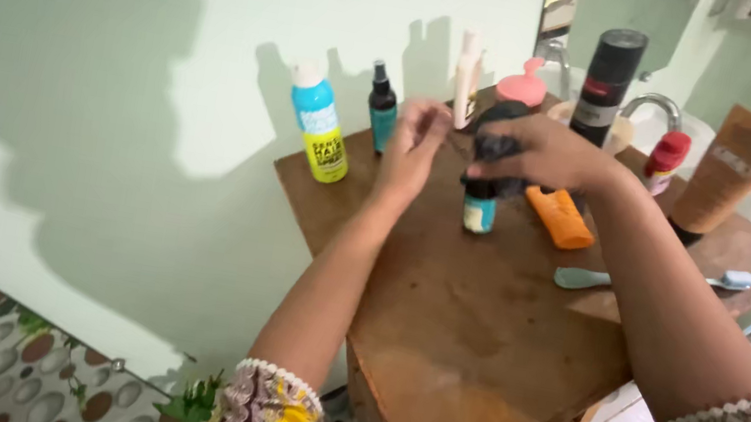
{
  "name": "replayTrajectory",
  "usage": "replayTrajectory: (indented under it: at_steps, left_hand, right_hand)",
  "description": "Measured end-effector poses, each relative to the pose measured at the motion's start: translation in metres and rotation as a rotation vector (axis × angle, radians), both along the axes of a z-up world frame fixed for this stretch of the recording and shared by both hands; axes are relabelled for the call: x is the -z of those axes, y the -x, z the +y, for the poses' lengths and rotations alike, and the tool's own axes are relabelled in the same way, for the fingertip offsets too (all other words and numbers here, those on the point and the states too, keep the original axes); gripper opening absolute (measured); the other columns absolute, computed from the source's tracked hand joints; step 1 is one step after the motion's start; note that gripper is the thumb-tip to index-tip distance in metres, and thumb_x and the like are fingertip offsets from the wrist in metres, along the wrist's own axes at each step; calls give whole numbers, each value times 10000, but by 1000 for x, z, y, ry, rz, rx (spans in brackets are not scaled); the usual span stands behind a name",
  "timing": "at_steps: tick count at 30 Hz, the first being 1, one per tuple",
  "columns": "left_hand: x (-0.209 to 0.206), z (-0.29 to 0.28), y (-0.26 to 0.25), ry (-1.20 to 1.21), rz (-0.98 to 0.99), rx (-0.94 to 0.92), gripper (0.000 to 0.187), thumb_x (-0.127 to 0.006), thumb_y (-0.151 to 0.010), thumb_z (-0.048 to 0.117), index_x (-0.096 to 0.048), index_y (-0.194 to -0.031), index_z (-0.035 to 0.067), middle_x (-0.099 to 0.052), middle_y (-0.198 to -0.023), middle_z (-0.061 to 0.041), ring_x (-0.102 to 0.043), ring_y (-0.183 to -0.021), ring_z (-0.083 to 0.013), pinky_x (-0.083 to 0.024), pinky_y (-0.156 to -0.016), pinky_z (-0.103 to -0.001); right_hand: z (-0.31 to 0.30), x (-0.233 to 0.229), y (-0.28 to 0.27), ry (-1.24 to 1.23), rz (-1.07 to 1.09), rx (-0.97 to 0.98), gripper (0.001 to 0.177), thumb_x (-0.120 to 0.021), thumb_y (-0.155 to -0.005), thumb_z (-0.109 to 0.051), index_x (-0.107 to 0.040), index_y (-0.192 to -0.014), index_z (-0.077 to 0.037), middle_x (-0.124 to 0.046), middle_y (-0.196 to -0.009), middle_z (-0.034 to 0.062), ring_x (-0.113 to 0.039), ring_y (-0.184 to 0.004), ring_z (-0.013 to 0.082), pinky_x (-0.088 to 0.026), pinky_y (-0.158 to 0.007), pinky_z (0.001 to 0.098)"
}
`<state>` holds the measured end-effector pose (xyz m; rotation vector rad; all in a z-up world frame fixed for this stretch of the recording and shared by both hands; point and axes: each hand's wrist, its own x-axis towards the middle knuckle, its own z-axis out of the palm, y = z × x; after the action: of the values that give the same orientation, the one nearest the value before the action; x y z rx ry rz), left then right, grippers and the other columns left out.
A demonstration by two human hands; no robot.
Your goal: The person wipes a wooden table surface with a dark cloth, moving various toiletries and personal care items aside to clean underneath them. The person handles bottles, tubes, a toothbrush, and a hairbrush, wiping each item and the table surface before placing them back in an organized arrangement.
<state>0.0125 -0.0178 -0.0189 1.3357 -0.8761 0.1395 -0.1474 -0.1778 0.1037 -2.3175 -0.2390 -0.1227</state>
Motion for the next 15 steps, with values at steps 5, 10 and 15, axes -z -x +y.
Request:
replayTrajectory:
  at_steps: [5,10,15]
  left_hand:
    - [-11,3,23,-165,753,865,585,-499,-958,596,-641,-1162,66,-686,-959,-69,-672,-864,-193,-555,-819,-364]
    - [-24,11,36,-158,663,824,581,-512,-1027,586,-626,-1141,29,-697,-968,-106,-634,-775,-189,-548,-744,-395]
    - [-14,1,24,110,502,740,537,-508,-1077,541,-585,-1259,42,-666,-1096,-122,-666,-969,-226,-566,-856,-427]
  right_hand:
    - [-29,13,-14,-614,-167,-109,258,-768,-922,-266,-704,-1066,-62,-710,-987,-27,-649,-945,90,-526,-844,265]
    - [-31,27,-34,-184,-238,328,257,-726,-989,-278,-718,-1112,-53,-677,-904,86,-594,-819,146,-493,-747,306]
    - [-16,52,-61,-800,-639,373,270,-627,-1100,-270,-692,-1196,-27,-722,-1072,43,-673,-990,101,-545,-874,277]
